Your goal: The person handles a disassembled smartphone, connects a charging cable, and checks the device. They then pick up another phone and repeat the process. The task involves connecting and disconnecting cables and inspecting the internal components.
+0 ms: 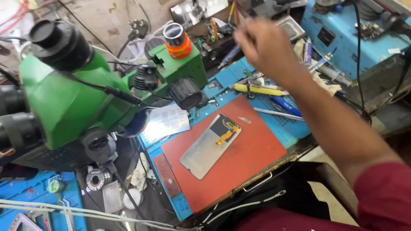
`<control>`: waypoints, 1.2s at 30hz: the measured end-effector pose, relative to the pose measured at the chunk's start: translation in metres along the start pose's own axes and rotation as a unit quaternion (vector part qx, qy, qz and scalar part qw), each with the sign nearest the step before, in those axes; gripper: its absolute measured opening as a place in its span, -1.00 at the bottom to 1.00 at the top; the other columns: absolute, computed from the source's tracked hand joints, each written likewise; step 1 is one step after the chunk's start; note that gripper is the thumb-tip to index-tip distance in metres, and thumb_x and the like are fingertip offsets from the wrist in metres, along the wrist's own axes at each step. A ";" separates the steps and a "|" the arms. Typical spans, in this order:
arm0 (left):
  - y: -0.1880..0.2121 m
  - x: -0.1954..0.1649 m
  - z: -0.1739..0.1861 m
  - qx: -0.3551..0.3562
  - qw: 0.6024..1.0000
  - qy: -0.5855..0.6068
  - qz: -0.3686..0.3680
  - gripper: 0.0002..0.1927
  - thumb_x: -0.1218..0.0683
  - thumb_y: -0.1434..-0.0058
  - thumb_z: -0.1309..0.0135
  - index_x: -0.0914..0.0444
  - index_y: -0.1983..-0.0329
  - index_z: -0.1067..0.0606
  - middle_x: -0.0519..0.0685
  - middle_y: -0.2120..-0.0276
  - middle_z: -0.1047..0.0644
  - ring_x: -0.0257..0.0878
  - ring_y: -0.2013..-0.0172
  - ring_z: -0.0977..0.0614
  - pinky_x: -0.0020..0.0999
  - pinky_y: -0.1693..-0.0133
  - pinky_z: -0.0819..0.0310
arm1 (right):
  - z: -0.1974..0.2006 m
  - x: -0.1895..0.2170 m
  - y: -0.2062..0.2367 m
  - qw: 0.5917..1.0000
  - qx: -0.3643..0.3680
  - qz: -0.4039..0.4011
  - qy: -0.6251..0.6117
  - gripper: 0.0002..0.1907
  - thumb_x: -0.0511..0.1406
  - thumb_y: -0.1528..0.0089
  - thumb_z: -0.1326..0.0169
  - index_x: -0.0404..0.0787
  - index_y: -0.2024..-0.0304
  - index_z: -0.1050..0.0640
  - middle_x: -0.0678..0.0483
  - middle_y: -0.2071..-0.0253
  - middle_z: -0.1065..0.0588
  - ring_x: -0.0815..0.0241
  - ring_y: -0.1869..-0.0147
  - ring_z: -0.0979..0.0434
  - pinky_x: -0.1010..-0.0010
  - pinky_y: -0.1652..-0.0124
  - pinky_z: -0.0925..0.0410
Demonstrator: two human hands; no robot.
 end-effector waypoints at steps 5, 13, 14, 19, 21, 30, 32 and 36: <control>0.057 -0.058 -0.087 0.370 0.925 0.066 0.056 -0.54 0.06 -0.11 -0.32 0.22 -0.04 -0.45 0.06 -0.06 -0.56 -0.01 -0.11 -0.57 -0.11 -0.14 -0.42 | -0.056 -0.061 -0.080 0.996 0.062 -0.069 0.008 -0.65 -0.10 -0.31 -0.26 -0.27 0.31 -0.63 -0.07 0.42 -0.59 -0.01 0.33 -0.62 0.17 0.27 -0.44; 0.079 -0.047 -0.160 0.539 0.831 -0.015 0.138 -0.18 -0.07 0.03 -0.38 0.31 -0.26 -0.35 0.17 -0.25 -0.40 0.11 -0.26 -0.35 0.06 -0.21 -0.13 | -0.075 -0.049 -0.108 0.987 0.102 -0.052 0.111 -0.43 0.14 -0.26 -0.31 -0.20 0.49 -0.65 -0.09 0.54 -0.55 -0.10 0.42 -0.58 0.08 0.33 -0.42; 0.079 -0.047 -0.164 0.539 0.831 -0.006 0.134 -0.18 -0.07 0.02 -0.37 0.31 -0.26 -0.34 0.16 -0.24 -0.40 0.10 -0.25 -0.36 0.05 -0.21 -0.13 | -0.074 -0.047 -0.110 0.987 0.090 -0.048 0.121 -0.43 0.14 -0.22 -0.33 -0.20 0.50 -0.65 -0.09 0.55 -0.55 -0.10 0.43 -0.58 0.08 0.34 -0.43; 0.088 -0.041 -0.170 0.544 0.829 0.004 0.133 -0.21 -0.07 -0.04 -0.33 0.33 -0.28 -0.33 0.10 -0.20 -0.46 0.06 -0.23 -0.40 0.01 -0.23 -0.12 | -0.067 -0.053 -0.111 0.994 0.055 -0.050 0.080 -0.46 0.07 -0.24 -0.37 -0.23 0.51 -0.63 -0.09 0.54 -0.55 -0.06 0.45 -0.57 0.10 0.37 -0.42; 0.092 -0.036 -0.170 0.551 0.823 -0.006 0.138 -0.24 -0.06 -0.07 -0.30 0.32 -0.28 -0.33 0.09 -0.18 -0.47 0.06 -0.22 -0.40 0.02 -0.22 -0.11 | -0.066 -0.060 -0.110 0.996 0.056 -0.050 0.053 -0.52 0.00 -0.27 -0.39 -0.24 0.48 -0.63 -0.09 0.53 -0.55 0.00 0.46 -0.58 0.17 0.37 -0.42; 0.101 -0.029 -0.171 0.551 0.823 -0.004 0.136 -0.33 -0.03 -0.16 -0.22 0.29 -0.30 -0.33 0.07 -0.15 -0.49 0.05 -0.21 -0.41 0.00 -0.24 -0.08 | -0.074 -0.075 -0.104 0.994 0.083 -0.048 -0.043 -0.68 -0.19 -0.22 -0.41 -0.28 0.40 -0.60 0.03 0.52 -0.55 0.22 0.47 -0.56 0.37 0.41 -0.40; 0.101 -0.029 -0.172 0.548 0.826 0.000 0.134 -0.32 -0.03 -0.16 -0.21 0.29 -0.31 -0.32 0.08 -0.15 -0.49 0.06 -0.21 -0.40 0.00 -0.24 -0.08 | -0.076 -0.073 -0.105 0.995 0.078 -0.041 -0.044 -0.64 -0.16 -0.20 -0.43 -0.28 0.42 -0.59 0.03 0.53 -0.54 0.23 0.49 -0.55 0.38 0.42 -0.41; 0.100 -0.029 -0.172 0.544 0.829 0.005 0.131 -0.30 -0.03 -0.16 -0.21 0.28 -0.33 -0.31 0.08 -0.16 -0.49 0.06 -0.22 -0.40 0.01 -0.25 -0.06 | -0.079 -0.063 -0.111 0.998 0.055 -0.026 -0.024 -0.55 -0.09 -0.21 -0.45 -0.28 0.49 -0.58 0.00 0.57 -0.53 0.19 0.51 -0.55 0.33 0.42 -0.42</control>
Point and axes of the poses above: each hand's wrist, its own y-axis away from the middle knuckle, its own z-axis out of the back of the hand, x = y × z, the point moved 8 cm from there along -y, towards the middle knuckle
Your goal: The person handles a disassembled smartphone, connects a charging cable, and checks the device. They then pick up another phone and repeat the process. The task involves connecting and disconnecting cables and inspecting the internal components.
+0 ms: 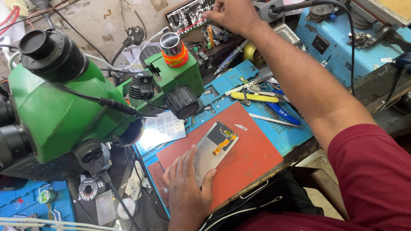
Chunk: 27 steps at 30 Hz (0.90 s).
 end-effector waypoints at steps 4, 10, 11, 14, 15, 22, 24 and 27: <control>0.000 0.000 0.000 0.001 1.000 -0.004 0.003 -0.29 -0.04 -0.15 -0.22 0.27 -0.33 -0.30 0.07 -0.15 -0.49 0.06 -0.20 -0.40 0.02 -0.25 -0.04 | -0.005 0.012 -0.007 0.999 -0.019 0.008 0.032 -0.48 0.01 -0.18 -0.47 -0.24 0.55 -0.60 -0.01 0.60 -0.52 0.11 0.53 -0.56 0.27 0.42 -0.43; 0.000 0.002 0.001 -0.001 1.000 0.001 -0.002 -0.30 -0.02 -0.16 -0.22 0.27 -0.33 -0.29 0.08 -0.15 -0.49 0.06 -0.20 -0.41 0.07 -0.28 -0.01 | -0.005 0.015 -0.014 0.999 -0.022 0.000 0.036 -0.46 0.03 -0.16 -0.47 -0.25 0.57 -0.60 -0.02 0.61 -0.52 0.08 0.54 -0.56 0.26 0.42 -0.43; 0.001 0.002 0.001 -0.001 1.000 0.001 -0.003 -0.29 -0.03 -0.16 -0.22 0.27 -0.34 -0.29 0.08 -0.15 -0.49 0.06 -0.20 -0.41 0.07 -0.29 0.00 | -0.003 0.014 -0.013 0.999 -0.023 0.006 0.034 -0.47 0.02 -0.17 -0.46 -0.25 0.56 -0.60 -0.02 0.60 -0.53 0.08 0.53 -0.57 0.26 0.42 -0.43; 0.001 0.003 0.001 -0.004 1.000 0.002 -0.010 -0.29 -0.03 -0.16 -0.21 0.27 -0.34 -0.29 0.09 -0.14 -0.49 0.06 -0.20 -0.42 0.08 -0.30 0.00 | 0.007 0.010 -0.009 0.999 -0.029 0.018 0.042 -0.49 -0.01 -0.20 -0.46 -0.25 0.54 -0.60 -0.03 0.58 -0.53 0.11 0.53 -0.56 0.26 0.43 -0.42; 0.002 0.002 0.001 -0.004 1.000 0.003 -0.011 -0.30 -0.03 -0.16 -0.21 0.27 -0.34 -0.29 0.09 -0.14 -0.49 0.06 -0.20 -0.42 0.08 -0.30 0.00 | 0.010 0.009 -0.007 0.998 -0.030 0.019 0.047 -0.50 -0.02 -0.20 -0.46 -0.26 0.54 -0.60 -0.03 0.58 -0.53 0.12 0.53 -0.56 0.26 0.43 -0.42; 0.008 0.001 0.003 -0.001 1.000 -0.002 -0.005 -0.31 -0.05 -0.19 -0.19 0.27 -0.33 -0.29 0.11 -0.13 -0.49 0.05 -0.21 -0.42 0.10 -0.31 0.03 | 0.020 0.013 0.001 0.998 -0.014 0.009 0.058 -0.52 -0.05 -0.23 -0.43 -0.26 0.54 -0.59 -0.02 0.60 -0.53 0.16 0.56 -0.53 0.29 0.45 -0.39; 0.010 0.001 0.004 -0.002 1.000 0.001 -0.007 -0.32 -0.05 -0.20 -0.18 0.26 -0.34 -0.28 0.11 -0.13 -0.49 0.05 -0.21 -0.43 0.10 -0.31 0.03 | 0.021 0.015 0.004 0.999 -0.015 -0.004 0.041 -0.53 -0.05 -0.24 -0.42 -0.25 0.52 -0.60 -0.02 0.59 -0.53 0.16 0.55 -0.54 0.29 0.45 -0.40; 0.011 0.000 0.005 -0.006 1.000 0.000 -0.013 -0.33 -0.05 -0.21 -0.17 0.26 -0.34 -0.28 0.10 -0.14 -0.49 0.04 -0.21 -0.43 0.09 -0.32 0.02 | 0.023 0.021 0.007 0.999 -0.022 0.009 0.046 -0.55 -0.06 -0.24 -0.41 -0.24 0.51 -0.60 0.00 0.57 -0.54 0.14 0.52 -0.56 0.28 0.43 -0.41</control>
Point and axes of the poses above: each hand's wrist, its own y-axis away from the middle knuckle, its own z-axis out of the back of the hand, x = y × z, the point moved 8 cm from there along -y, towards the middle knuckle
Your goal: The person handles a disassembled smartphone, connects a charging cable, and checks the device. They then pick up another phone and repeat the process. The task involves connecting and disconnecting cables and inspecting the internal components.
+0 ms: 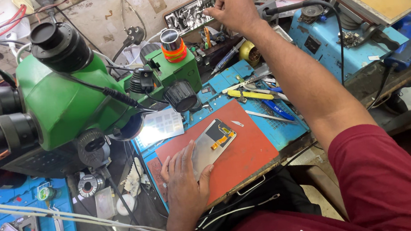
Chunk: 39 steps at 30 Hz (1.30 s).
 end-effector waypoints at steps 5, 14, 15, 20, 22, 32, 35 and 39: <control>0.001 0.000 0.000 0.001 1.000 -0.006 0.004 -0.32 -0.05 -0.20 -0.17 0.25 -0.34 -0.28 0.10 -0.13 -0.49 0.03 -0.20 -0.44 0.09 -0.31 0.02 | -0.006 0.006 -0.002 0.999 0.016 -0.035 0.024 -0.53 -0.01 -0.19 -0.41 -0.22 0.54 -0.61 -0.04 0.59 -0.53 0.00 0.51 -0.55 0.17 0.41 -0.40; 0.000 0.002 0.004 0.013 1.000 -0.004 0.021 -0.31 -0.05 -0.19 -0.18 0.24 -0.35 -0.28 0.11 -0.10 -0.49 0.01 -0.19 -0.44 0.09 -0.32 0.03 | -0.015 0.018 -0.009 0.999 0.013 -0.043 0.015 -0.50 0.02 -0.17 -0.43 -0.22 0.54 -0.62 -0.05 0.60 -0.52 -0.02 0.51 -0.56 0.16 0.38 -0.42; 0.000 0.002 0.004 0.013 1.000 -0.004 0.021 -0.31 -0.04 -0.19 -0.18 0.24 -0.35 -0.28 0.11 -0.10 -0.49 0.01 -0.19 -0.44 0.09 -0.31 0.03 | -0.015 0.016 -0.008 0.999 0.012 -0.042 0.009 -0.50 0.02 -0.17 -0.43 -0.23 0.54 -0.62 -0.05 0.60 -0.52 -0.02 0.51 -0.56 0.17 0.38 -0.42; 0.000 0.002 0.003 0.011 1.000 0.005 0.012 -0.32 -0.04 -0.20 -0.17 0.25 -0.35 -0.27 0.10 -0.12 -0.49 -0.01 -0.20 -0.44 0.09 -0.31 0.05 | -0.018 0.009 -0.007 0.999 0.027 -0.037 0.005 -0.57 -0.04 -0.19 -0.42 -0.23 0.51 -0.64 -0.02 0.58 -0.55 0.08 0.51 -0.59 0.23 0.39 -0.43; 0.000 0.004 0.002 0.017 1.000 0.004 0.018 -0.32 -0.04 -0.21 -0.17 0.25 -0.36 -0.27 0.09 -0.12 -0.49 -0.02 -0.20 -0.44 0.09 -0.32 0.06 | -0.019 0.011 -0.009 0.999 0.027 -0.023 -0.001 -0.59 -0.06 -0.20 -0.41 -0.23 0.50 -0.64 -0.01 0.56 -0.56 0.11 0.51 -0.59 0.25 0.39 -0.44; -0.002 0.003 0.004 0.015 1.000 0.001 0.019 -0.29 -0.04 -0.18 -0.19 0.24 -0.36 -0.26 0.07 -0.12 -0.49 -0.03 -0.21 -0.43 0.11 -0.32 0.09 | -0.020 0.017 -0.014 1.000 0.015 -0.009 0.013 -0.52 -0.02 -0.16 -0.45 -0.28 0.53 -0.63 -0.07 0.57 -0.55 0.04 0.51 -0.57 0.23 0.39 -0.44; -0.003 0.003 0.005 0.013 1.000 0.004 0.021 -0.29 -0.04 -0.18 -0.20 0.24 -0.35 -0.27 0.06 -0.11 -0.50 -0.03 -0.21 -0.43 0.11 -0.32 0.10 | -0.016 0.010 -0.014 0.999 0.026 -0.017 0.024 -0.52 0.00 -0.18 -0.42 -0.27 0.49 -0.64 -0.06 0.56 -0.55 0.05 0.52 -0.57 0.22 0.40 -0.43; 0.002 0.007 0.002 0.000 1.000 0.001 0.009 -0.30 -0.04 -0.19 -0.19 0.24 -0.36 -0.28 0.07 -0.13 -0.49 -0.03 -0.22 -0.43 0.12 -0.32 0.07 | 0.010 -0.007 -0.002 1.000 0.007 -0.022 -0.007 -0.59 -0.05 -0.24 -0.37 -0.27 0.43 -0.64 -0.06 0.52 -0.56 0.07 0.48 -0.59 0.23 0.40 -0.43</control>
Point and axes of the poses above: each hand's wrist, its own y-axis away from the middle knuckle, its own z-axis out of the back of the hand, x = y × z, the point moved 8 cm from there along -y, towards the middle knuckle
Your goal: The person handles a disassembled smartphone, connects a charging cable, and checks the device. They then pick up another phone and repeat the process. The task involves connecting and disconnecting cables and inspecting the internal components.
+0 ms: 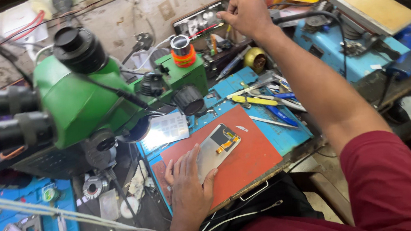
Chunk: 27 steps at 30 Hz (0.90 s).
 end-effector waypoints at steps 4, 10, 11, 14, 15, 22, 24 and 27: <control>0.011 0.005 -0.007 -0.058 0.994 -0.077 -0.051 -0.27 -0.12 -0.09 -0.23 0.23 -0.30 -0.35 0.07 -0.14 -0.49 0.04 -0.19 -0.43 0.14 -0.29 -0.04 | 0.047 0.003 0.046 1.000 0.003 0.027 0.015 -0.64 -0.11 -0.27 -0.30 -0.30 0.36 -0.63 -0.12 0.45 -0.57 0.00 0.42 -0.59 0.18 0.37 -0.41; 0.017 0.038 -0.034 -0.057 0.992 -0.032 -0.106 -0.08 -0.21 0.05 -0.31 0.30 -0.33 -0.35 0.12 -0.14 -0.50 -0.01 -0.21 -0.47 0.16 -0.32 -0.11 | 0.158 0.019 0.209 0.998 0.031 -0.043 -0.034 -0.72 -0.18 -0.43 -0.05 -0.28 0.15 -0.61 -0.06 0.27 -0.59 0.06 0.25 -0.59 0.26 0.23 -0.42; 0.020 0.044 -0.040 -0.063 0.991 -0.022 -0.119 -0.05 -0.22 0.06 -0.32 0.32 -0.33 -0.34 0.13 -0.14 -0.49 0.00 -0.20 -0.46 0.17 -0.33 -0.11 | 0.185 0.023 0.234 0.997 -0.005 -0.033 -0.074 -0.71 -0.18 -0.48 0.01 -0.27 0.06 -0.60 -0.02 0.17 -0.61 0.11 0.17 -0.63 0.32 0.18 -0.46; 0.031 0.064 -0.055 -0.126 0.988 -0.022 -0.090 -0.07 -0.18 0.08 -0.33 0.30 -0.34 -0.38 0.12 -0.13 -0.51 0.03 -0.26 -0.45 0.32 -0.42 -0.02 | 0.261 0.000 0.299 0.941 -0.199 -0.115 -0.247 -0.57 -0.07 -0.54 0.20 -0.24 -0.08 -0.53 -0.08 0.02 -0.58 0.16 0.19 -0.60 0.44 0.27 -0.50; 0.034 0.069 -0.062 -0.124 0.988 -0.028 -0.091 -0.07 -0.17 0.09 -0.34 0.30 -0.34 -0.38 0.14 -0.13 -0.51 0.05 -0.26 -0.45 0.31 -0.42 -0.04 | 0.283 -0.010 0.322 0.901 -0.272 -0.125 -0.314 -0.52 -0.03 -0.56 0.25 -0.23 -0.15 -0.52 -0.10 0.01 -0.57 0.16 0.18 -0.59 0.45 0.27 -0.50; 0.037 0.094 -0.079 -0.083 0.992 0.030 -0.093 -0.06 -0.11 -0.01 -0.35 0.37 -0.41 -0.30 0.27 -0.19 -0.41 0.18 -0.27 -0.42 0.11 -0.35 -0.25 | 0.376 -0.073 0.457 0.673 -0.613 -0.153 -0.384 -0.10 0.34 -0.21 0.00 -0.33 -0.12 -0.48 -0.07 0.13 -0.56 0.08 0.18 -0.58 0.28 0.17 -0.43; 0.037 0.095 -0.081 -0.064 0.994 0.027 -0.084 -0.05 -0.09 0.00 -0.35 0.38 -0.41 -0.30 0.30 -0.20 -0.41 0.20 -0.26 -0.43 0.10 -0.33 -0.26 | 0.390 -0.072 0.472 0.690 -0.621 -0.140 -0.344 -0.07 0.35 -0.19 -0.04 -0.33 -0.14 -0.47 -0.07 0.11 -0.56 0.07 0.15 -0.60 0.27 0.17 -0.45; 0.041 0.092 -0.078 -0.051 0.996 0.023 -0.068 -0.07 -0.07 -0.03 -0.34 0.37 -0.43 -0.30 0.30 -0.21 -0.42 0.19 -0.26 -0.44 0.09 -0.32 -0.29 | 0.401 -0.068 0.477 0.732 -0.603 -0.161 -0.272 -0.06 0.34 -0.16 -0.09 -0.37 -0.10 -0.48 -0.07 0.14 -0.56 0.09 0.17 -0.65 0.29 0.22 -0.52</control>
Point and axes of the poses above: each hand's wrist, its own y-axis away from the middle knuckle, its own z-axis out of the back of the hand, x = y × z, the point moved 8 cm from there along -y, towards the middle knuckle
